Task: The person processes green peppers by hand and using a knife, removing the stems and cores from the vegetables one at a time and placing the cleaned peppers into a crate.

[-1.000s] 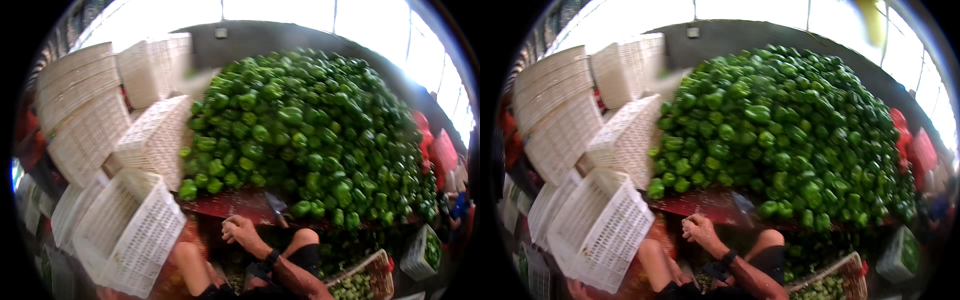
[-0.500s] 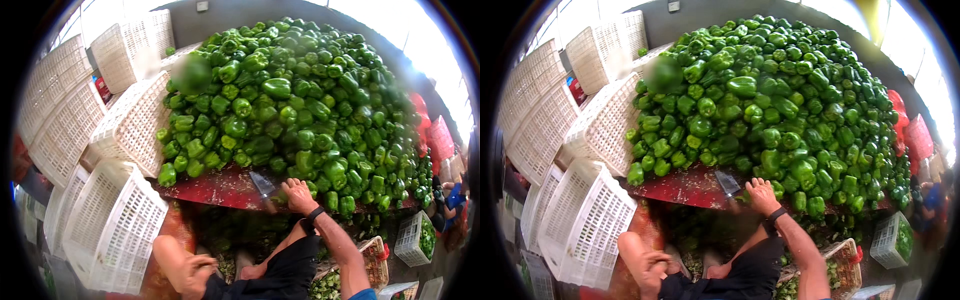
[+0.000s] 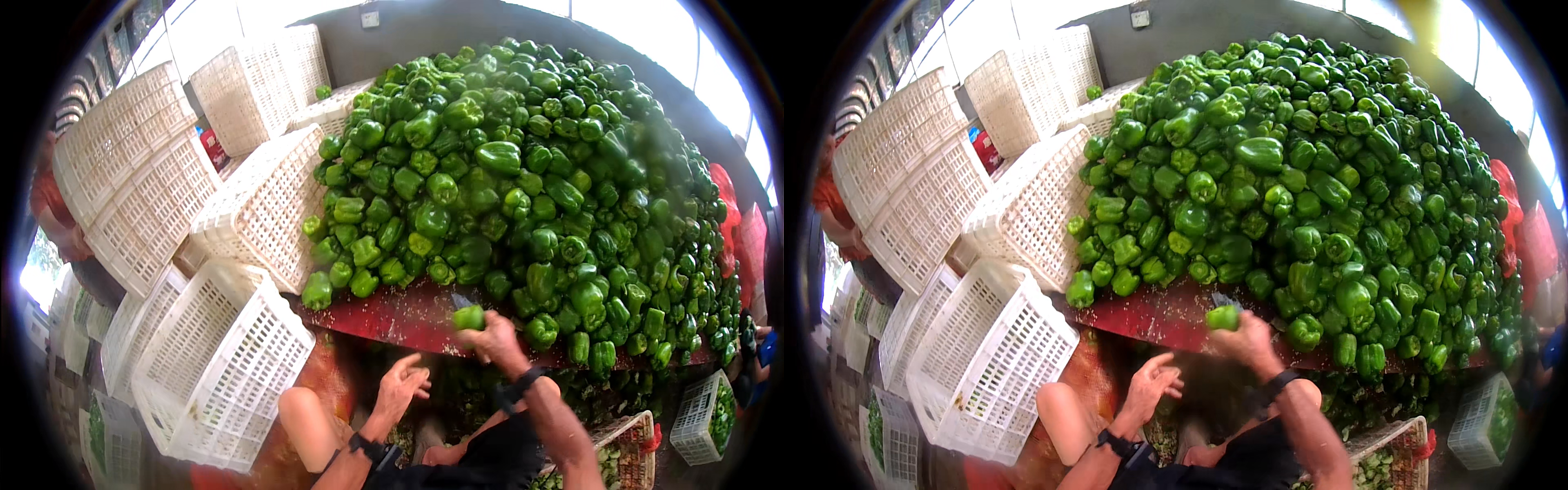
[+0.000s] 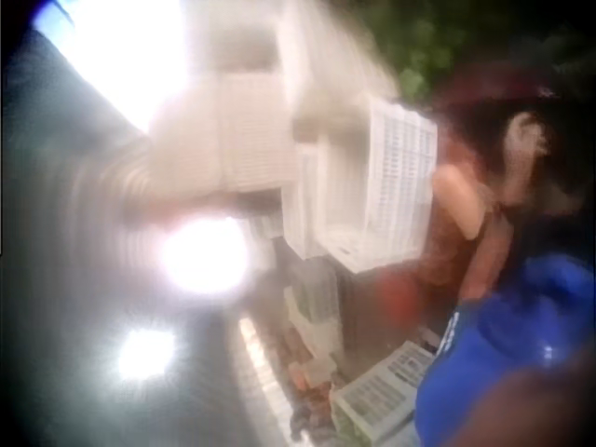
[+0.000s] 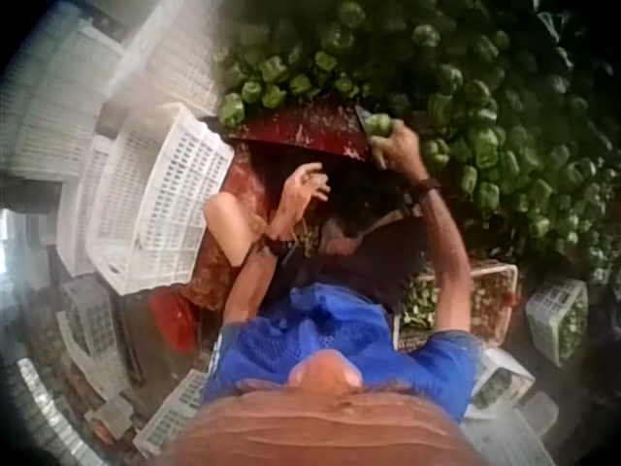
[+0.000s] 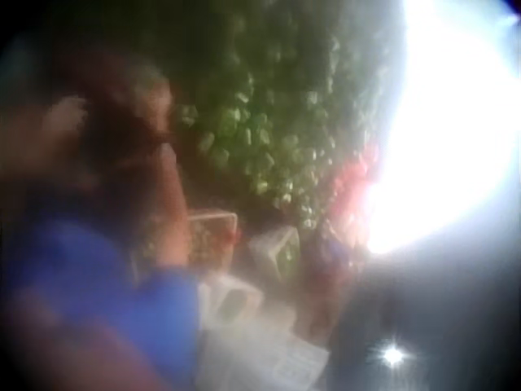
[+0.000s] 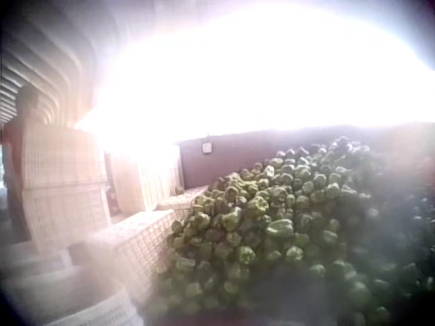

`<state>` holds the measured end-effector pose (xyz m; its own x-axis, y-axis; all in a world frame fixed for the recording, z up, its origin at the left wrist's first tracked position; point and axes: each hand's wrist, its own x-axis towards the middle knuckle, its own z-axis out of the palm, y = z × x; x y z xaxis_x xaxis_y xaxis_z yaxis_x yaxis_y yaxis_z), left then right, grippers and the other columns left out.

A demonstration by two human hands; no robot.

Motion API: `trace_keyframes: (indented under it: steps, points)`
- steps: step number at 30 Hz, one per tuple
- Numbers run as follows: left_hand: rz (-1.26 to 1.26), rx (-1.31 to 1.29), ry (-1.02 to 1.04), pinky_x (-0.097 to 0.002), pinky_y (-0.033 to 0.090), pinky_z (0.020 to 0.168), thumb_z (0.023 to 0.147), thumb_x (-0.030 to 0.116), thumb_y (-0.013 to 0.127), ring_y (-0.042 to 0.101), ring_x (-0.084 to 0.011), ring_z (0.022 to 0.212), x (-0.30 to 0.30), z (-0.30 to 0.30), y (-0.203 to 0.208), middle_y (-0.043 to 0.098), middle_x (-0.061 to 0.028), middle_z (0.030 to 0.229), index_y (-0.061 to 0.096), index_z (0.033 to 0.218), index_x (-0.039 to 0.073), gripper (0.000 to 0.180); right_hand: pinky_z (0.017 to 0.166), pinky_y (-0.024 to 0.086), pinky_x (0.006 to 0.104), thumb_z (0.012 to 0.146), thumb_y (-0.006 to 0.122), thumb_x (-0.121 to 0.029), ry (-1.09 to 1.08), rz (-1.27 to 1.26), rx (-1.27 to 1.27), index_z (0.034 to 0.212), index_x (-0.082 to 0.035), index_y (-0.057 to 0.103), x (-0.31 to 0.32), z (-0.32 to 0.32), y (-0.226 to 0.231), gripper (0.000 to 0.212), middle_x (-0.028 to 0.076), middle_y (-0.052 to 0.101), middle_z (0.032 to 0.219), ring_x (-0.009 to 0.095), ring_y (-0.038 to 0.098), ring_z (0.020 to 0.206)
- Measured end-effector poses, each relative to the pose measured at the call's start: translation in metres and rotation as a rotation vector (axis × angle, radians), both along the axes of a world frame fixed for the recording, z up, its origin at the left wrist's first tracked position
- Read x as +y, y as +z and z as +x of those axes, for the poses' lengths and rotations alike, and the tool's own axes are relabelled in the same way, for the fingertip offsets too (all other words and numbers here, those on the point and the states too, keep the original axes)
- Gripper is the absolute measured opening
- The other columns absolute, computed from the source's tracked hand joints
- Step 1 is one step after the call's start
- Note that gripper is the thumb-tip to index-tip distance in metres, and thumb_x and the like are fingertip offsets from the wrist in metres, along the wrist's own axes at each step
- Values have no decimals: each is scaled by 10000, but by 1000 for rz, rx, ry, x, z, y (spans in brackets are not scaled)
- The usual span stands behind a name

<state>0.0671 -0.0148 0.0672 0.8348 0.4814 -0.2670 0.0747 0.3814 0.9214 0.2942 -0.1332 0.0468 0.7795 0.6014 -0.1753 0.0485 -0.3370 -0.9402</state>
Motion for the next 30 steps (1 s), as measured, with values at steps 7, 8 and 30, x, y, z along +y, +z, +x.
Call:
trace_keyframes:
  steps: [7,8,30]
  points:
    - [265,67,218,-270,553,549,873,140,702,672,-180,834,53,42,-69,652,-139,1089,440,1430,22,626,751,529,506,726,770,-390,-33,-275,-516,1030,-6,524,85,-75,-29,548,251,656,929,438,651,873]
    - [217,73,196,-267,547,534,868,161,710,671,-176,842,55,42,-71,653,-138,1097,444,1426,22,634,754,527,507,731,764,-378,-2,-274,-524,1026,-20,530,83,-74,-31,520,249,655,936,436,650,876]
    - [970,221,335,-429,489,935,858,243,701,609,-397,1075,71,52,-95,656,-225,1108,630,1180,14,401,673,485,490,714,710,-149,-102,-512,-844,881,-40,534,3,-40,-98,265,179,572,835,391,601,803]
